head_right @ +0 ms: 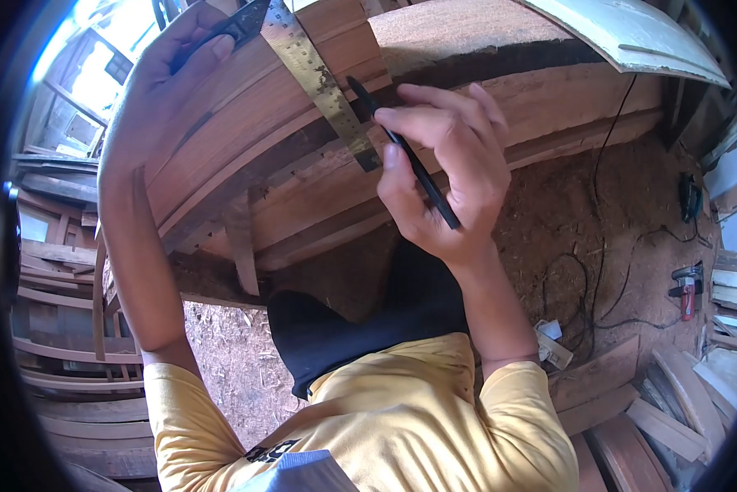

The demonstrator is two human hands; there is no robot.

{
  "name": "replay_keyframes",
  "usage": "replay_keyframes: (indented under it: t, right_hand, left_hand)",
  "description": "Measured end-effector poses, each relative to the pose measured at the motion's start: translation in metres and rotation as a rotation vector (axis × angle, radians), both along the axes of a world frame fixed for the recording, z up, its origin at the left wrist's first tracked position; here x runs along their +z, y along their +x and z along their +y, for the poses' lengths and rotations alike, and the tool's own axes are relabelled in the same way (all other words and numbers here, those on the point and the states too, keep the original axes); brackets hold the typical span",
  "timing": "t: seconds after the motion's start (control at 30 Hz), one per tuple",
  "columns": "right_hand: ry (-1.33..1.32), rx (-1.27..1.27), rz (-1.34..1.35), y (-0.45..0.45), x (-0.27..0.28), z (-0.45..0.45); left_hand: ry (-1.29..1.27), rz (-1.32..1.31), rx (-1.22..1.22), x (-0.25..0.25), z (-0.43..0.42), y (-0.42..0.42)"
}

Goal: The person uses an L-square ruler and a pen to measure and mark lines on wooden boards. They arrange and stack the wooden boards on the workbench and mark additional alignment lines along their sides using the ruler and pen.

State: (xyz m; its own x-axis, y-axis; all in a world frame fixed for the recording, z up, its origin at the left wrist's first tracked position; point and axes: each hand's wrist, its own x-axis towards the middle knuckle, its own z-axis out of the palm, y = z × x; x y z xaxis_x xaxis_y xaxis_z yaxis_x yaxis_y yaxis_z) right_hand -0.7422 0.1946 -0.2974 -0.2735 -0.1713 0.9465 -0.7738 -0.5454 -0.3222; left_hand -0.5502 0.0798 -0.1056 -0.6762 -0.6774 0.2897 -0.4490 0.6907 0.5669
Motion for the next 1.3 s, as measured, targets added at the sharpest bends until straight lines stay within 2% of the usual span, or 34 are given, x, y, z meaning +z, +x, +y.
replay_keyframes:
  t: [0.07, 0.13, 0.27, 0.47, 0.57, 0.63, 0.77, 0.83, 0.97, 1.03, 1.3]
  right_hand:
    - [-0.023, 0.016, -0.033, 0.000, 0.004, -0.006]
    - [-0.042, -0.040, 0.033, -0.002, 0.008, -0.013]
    - [-0.081, -0.070, 0.071, -0.003, 0.010, -0.020]
    - [-0.092, -0.087, 0.071, -0.004, 0.010, -0.023]
    - [-0.095, -0.093, 0.086, -0.004, 0.011, -0.024]
    - [-0.109, -0.097, 0.108, -0.005, 0.011, -0.025]
    - [-0.095, -0.114, 0.130, -0.006, 0.010, -0.023]
    - [-0.075, -0.104, 0.144, -0.007, 0.008, -0.022]
    - [-0.021, -0.128, 0.157, -0.003, -0.001, -0.008]
    - [0.093, -0.137, 0.163, 0.001, -0.005, 0.002]
    - [0.212, -0.151, 0.167, -0.002, -0.023, 0.010]
  left_hand:
    - [-0.011, 0.019, 0.008, -0.005, -0.009, 0.002]
    - [-0.025, 0.068, -0.108, -0.008, -0.019, 0.006]
    - [-0.022, 0.039, -0.025, -0.004, -0.009, 0.003]
    - [-0.050, 0.097, -0.131, -0.009, -0.017, 0.004]
    - [-0.061, -0.027, 0.001, 0.001, 0.000, -0.001]
    - [0.021, 0.045, -0.131, 0.000, -0.003, 0.002]
    - [-0.031, 0.013, -0.152, -0.002, -0.010, 0.006]
    - [-0.044, 0.075, -0.140, -0.010, -0.025, 0.006]
    - [0.008, 0.012, -0.150, 0.000, -0.009, 0.003]
    - [-0.071, 0.054, -0.153, -0.008, -0.027, 0.007]
    - [-0.123, 0.080, -0.151, -0.013, -0.026, 0.007]
